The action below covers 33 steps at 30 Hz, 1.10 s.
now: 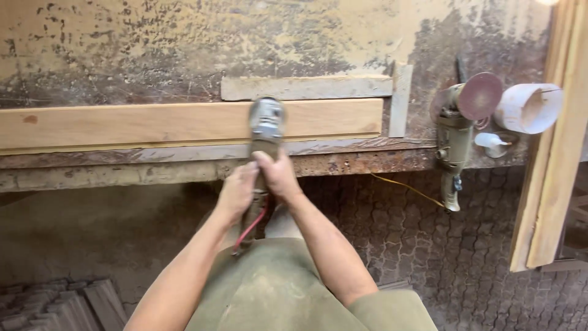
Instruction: Applying glue to wood planks and sanding them down using an angle grinder in a workshop.
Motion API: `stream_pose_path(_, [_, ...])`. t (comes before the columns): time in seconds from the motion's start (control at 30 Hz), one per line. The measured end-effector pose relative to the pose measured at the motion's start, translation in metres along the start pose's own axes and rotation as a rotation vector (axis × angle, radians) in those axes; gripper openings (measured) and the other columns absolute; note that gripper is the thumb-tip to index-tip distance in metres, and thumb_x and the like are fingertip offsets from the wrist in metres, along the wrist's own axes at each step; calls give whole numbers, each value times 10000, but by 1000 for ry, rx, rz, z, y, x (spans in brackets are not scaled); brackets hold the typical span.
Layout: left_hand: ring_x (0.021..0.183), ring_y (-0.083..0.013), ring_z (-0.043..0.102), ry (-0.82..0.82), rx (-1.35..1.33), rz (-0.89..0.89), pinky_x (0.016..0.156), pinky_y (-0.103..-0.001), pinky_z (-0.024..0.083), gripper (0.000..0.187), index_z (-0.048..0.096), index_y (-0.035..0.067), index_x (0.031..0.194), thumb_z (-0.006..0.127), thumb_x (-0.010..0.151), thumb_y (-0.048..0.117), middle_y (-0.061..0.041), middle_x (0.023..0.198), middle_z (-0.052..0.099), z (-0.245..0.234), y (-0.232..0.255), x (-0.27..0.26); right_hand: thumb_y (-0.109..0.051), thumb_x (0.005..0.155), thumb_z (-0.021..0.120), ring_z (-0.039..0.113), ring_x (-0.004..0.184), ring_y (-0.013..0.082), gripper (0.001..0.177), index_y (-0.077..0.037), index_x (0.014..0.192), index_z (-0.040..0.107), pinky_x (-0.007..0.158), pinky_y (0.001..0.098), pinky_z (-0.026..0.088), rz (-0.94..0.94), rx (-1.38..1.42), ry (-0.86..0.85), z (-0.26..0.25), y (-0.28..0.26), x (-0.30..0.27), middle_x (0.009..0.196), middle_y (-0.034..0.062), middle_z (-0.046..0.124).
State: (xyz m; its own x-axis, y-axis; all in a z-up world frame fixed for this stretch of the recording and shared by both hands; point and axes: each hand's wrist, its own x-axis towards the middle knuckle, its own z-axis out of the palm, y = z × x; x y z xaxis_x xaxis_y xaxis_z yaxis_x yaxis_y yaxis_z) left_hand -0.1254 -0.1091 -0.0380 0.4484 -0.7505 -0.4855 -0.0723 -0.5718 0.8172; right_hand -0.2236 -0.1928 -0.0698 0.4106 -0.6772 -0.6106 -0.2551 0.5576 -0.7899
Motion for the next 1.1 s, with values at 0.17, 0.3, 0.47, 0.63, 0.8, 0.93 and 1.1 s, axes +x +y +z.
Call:
stream_pose_path(0.17, [1214, -295, 672, -352, 253, -319, 1071, -466, 514, 755, 664, 260, 1336, 559, 809, 790, -69, 1239, 739, 110, 82, 24, -178, 1017, 556, 691, 869, 361, 320, 36, 1218, 682, 707, 559, 489, -545, -417, 277, -152, 73, 14, 872, 349, 669])
stream_pose_path(0.3, [1267, -326, 644, -419, 166, -425, 1086, -454, 507, 748, 697, 160, 1299, 583, 811, 716, -140, 1272, 723, 147, 90, 50, 104, 952, 423, 623, 1079, 524, 434, 158, 1369, 528, 948, 568, 501, -813, -610, 309, -186, 52, 6, 1078, 411, 628])
stream_pose_path(0.47, [1289, -335, 628, -475, 162, -403, 1083, -473, 494, 891, 629, 198, 1334, 458, 754, 852, -159, 1299, 699, 82, 66, 50, -425, 1119, 410, 540, 445, 91, 529, -201, 650, 511, 514, 195, 447, -165, 394, 220, -129, 33, 21, 508, 21, 537])
stream_pose_path(0.63, [1258, -342, 627, -313, 94, -444, 1068, -474, 502, 837, 649, 174, 1249, 520, 790, 862, -169, 1235, 705, -60, -11, 40, -326, 1066, 533, 483, 712, 104, 266, -124, 901, 588, 712, 297, 463, -220, 5, 132, 45, 18, 15, 752, -17, 534])
stream_pose_path(0.8, [1247, -420, 622, -132, -28, -418, 1090, -521, 481, 894, 633, 60, 1260, 473, 859, 843, -263, 1233, 689, -224, -66, 20, -368, 990, 657, 577, 842, 139, 320, -72, 1111, 671, 812, 358, 546, -195, 18, -22, 213, 52, 33, 935, 36, 666])
stream_pose_path(0.93, [1223, -438, 628, 27, -109, -441, 1042, -560, 494, 765, 652, 40, 1253, 480, 924, 708, -287, 1187, 700, -343, -96, 4, -290, 969, 701, 611, 1001, 166, 389, -65, 1272, 604, 953, 417, 522, -176, -12, -147, 343, 55, 41, 1110, 91, 690])
stream_pose_path(1.1, [1166, -425, 667, 221, -134, -458, 992, -544, 517, 582, 725, 6, 1187, 511, 1010, 518, -291, 1134, 723, -452, -137, -17, -232, 944, 753, 656, 1021, 217, 402, -73, 1280, 599, 946, 463, 535, -191, -14, -274, 500, 30, 35, 1113, 131, 707])
